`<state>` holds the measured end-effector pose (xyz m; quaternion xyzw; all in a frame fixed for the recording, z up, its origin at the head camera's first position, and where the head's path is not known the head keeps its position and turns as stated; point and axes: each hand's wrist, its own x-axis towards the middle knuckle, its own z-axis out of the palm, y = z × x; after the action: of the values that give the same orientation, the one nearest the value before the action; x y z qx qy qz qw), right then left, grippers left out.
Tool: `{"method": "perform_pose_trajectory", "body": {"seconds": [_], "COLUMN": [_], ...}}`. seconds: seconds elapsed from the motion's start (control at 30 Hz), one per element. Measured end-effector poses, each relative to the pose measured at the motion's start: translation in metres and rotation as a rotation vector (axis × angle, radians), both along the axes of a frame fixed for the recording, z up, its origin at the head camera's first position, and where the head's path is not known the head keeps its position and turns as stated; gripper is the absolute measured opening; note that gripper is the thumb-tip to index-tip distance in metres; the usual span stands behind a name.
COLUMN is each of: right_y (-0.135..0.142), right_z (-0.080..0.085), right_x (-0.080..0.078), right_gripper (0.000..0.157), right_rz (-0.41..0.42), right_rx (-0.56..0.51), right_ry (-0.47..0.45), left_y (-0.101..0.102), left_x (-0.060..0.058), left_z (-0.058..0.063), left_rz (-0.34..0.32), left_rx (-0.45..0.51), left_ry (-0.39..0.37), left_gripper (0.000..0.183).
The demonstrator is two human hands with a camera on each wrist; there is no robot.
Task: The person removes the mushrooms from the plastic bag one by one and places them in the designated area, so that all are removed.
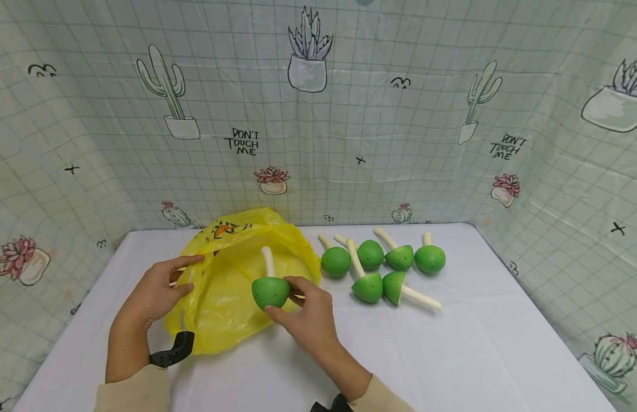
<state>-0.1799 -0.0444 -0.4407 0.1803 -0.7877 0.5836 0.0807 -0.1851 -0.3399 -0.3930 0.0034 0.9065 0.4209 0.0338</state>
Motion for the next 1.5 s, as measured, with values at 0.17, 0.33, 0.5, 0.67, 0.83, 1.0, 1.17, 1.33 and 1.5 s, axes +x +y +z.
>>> {"method": "perform_pose_trajectory", "body": {"seconds": [0.17,0.33,0.5,0.67,0.83,1.0,1.17,1.33,1.5], "right_y": [0.015,0.032,0.053,0.077,0.102,0.124,0.144,0.166,0.185], "right_z": [0.005,0.009,0.013,0.014,0.013,0.014,0.017,0.018,0.018], "right_x": [-0.002,-0.004,-0.008,-0.012,-0.017,-0.021,-0.024,-0.026,-0.029], "right_gripper": [0.048,0.05,0.053,0.055,0.056,0.055,0.056,0.055,0.056], "right_rz": [-0.013,-0.037,-0.077,-0.137,-0.196,-0.245,-0.295,-0.354,-0.4], "right_rx": [-0.015,-0.034,-0.039,-0.041,-0.029,-0.013,0.013,0.047,0.064], "right_ry": [0.043,0.074,0.077,0.054,0.06,0.092,0.091,0.103,0.108], "left_y": [0.002,0.003,0.003,0.004,0.005,0.006,0.006,0.006,0.006], "left_x": [-0.001,-0.001,0.001,0.002,0.001,0.0,0.0,-0.001,-0.001], "left_z": [0.001,0.002,0.001,-0.001,0.0,0.001,0.001,0.0,-0.001], "left_rz": [-0.002,0.004,-0.002,0.003,0.008,0.006,0.013,0.004,0.008], "left_rx": [0.0,-0.013,-0.017,-0.012,-0.021,-0.03,-0.032,-0.02,-0.022], "left_ry": [-0.009,-0.023,-0.009,-0.016,-0.024,-0.02,-0.028,-0.022,-0.027], "left_gripper": [0.061,0.061,0.061,0.061,0.061,0.061,0.061,0.062,0.061]}}
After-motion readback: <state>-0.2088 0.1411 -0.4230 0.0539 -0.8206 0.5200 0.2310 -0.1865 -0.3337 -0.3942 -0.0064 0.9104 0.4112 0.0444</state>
